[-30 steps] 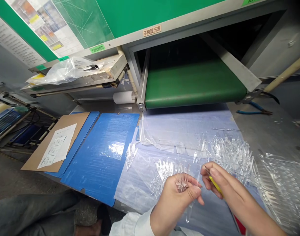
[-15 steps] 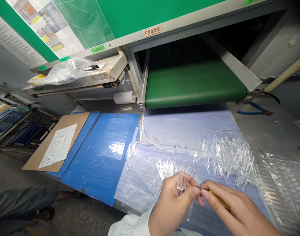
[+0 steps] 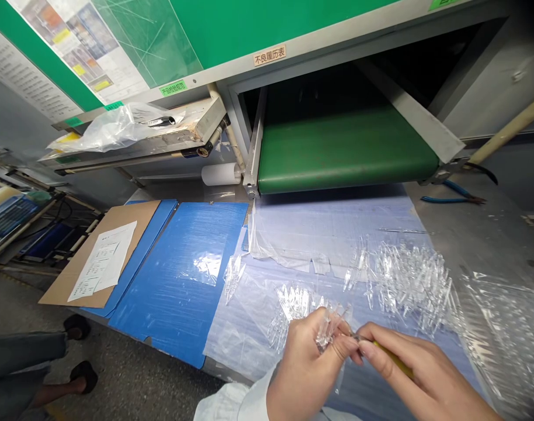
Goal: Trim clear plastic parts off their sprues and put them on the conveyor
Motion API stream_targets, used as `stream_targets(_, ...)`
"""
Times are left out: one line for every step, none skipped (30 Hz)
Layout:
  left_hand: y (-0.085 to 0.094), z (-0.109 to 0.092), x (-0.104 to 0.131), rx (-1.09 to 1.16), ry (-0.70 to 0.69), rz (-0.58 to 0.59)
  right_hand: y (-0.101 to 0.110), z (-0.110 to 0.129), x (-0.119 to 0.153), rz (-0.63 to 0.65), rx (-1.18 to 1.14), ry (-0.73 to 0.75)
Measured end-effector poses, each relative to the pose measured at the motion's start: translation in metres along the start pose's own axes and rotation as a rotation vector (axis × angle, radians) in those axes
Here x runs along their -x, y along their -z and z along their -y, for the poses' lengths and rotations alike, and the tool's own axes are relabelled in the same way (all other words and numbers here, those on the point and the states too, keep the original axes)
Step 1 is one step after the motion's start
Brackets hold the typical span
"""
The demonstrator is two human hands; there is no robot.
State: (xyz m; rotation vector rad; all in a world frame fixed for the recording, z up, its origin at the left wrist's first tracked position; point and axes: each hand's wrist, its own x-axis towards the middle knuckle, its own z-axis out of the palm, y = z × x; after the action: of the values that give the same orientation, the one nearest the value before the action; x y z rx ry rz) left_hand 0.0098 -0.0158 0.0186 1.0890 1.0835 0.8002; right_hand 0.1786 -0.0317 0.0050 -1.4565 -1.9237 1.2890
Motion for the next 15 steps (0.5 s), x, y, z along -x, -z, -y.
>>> stream_targets(0.0, 0.0, 0.0, -0.02, -0.003, 0.001, 0.001, 0.0, 0.0, 0.006, -0.001, -0.007)
stream_targets(0.001, 0.0, 0.0, -0.045, -0.004, 0.0, 0.001, -0.001, 0.0, 0.008, 0.004, -0.013)
stream_targets(0.002, 0.0, 0.001, -0.07, -0.003, -0.005, 0.002, -0.001, 0.0, -0.002, 0.018, -0.013)
stream_targets(0.002, 0.001, 0.001, -0.092, 0.0, -0.01, 0.001, -0.001, 0.0, -0.025, 0.042, -0.01)
stream_targets(0.003, 0.0, 0.001, -0.11, 0.002, -0.014, 0.001, -0.001, -0.001, -0.058, 0.072, 0.002)
stream_targets(0.003, 0.0, 0.001, -0.123, 0.004, -0.016, -0.001, -0.001, -0.001, -0.1, 0.103, 0.026)
stream_targets(0.003, -0.001, 0.001, -0.132, 0.003, -0.013, -0.003, 0.0, -0.001, -0.142, 0.133, 0.055)
stream_targets(0.004, -0.002, 0.001, -0.137, 0.001, -0.012, -0.005, 0.001, -0.001, -0.185, 0.156, 0.091)
stream_targets(0.004, -0.003, 0.002, -0.141, -0.001, -0.011, -0.007, 0.002, -0.001, -0.221, 0.172, 0.128)
stream_targets(0.004, -0.003, 0.002, -0.144, -0.004, -0.013, -0.008, 0.001, -0.002, -0.246, 0.179, 0.165)
stream_targets(0.004, -0.003, 0.002, -0.144, -0.005, -0.015, -0.008, 0.0, -0.002, -0.273, 0.18, 0.191)
stream_targets(0.004, -0.003, 0.003, -0.138, 0.003, -0.003, -0.005, -0.003, -0.001, -0.318, 0.174, 0.191)
stream_targets(0.004, -0.002, 0.003, -0.13, 0.024, 0.023, -0.001, -0.008, -0.001, -0.394, 0.162, 0.161)
stream_targets(0.005, 0.001, 0.004, -0.12, 0.055, 0.059, 0.005, -0.014, 0.0, -0.497, 0.138, 0.106)
stream_targets(0.005, 0.003, 0.004, -0.106, 0.093, 0.09, 0.013, -0.019, 0.001, -0.611, 0.109, 0.034)
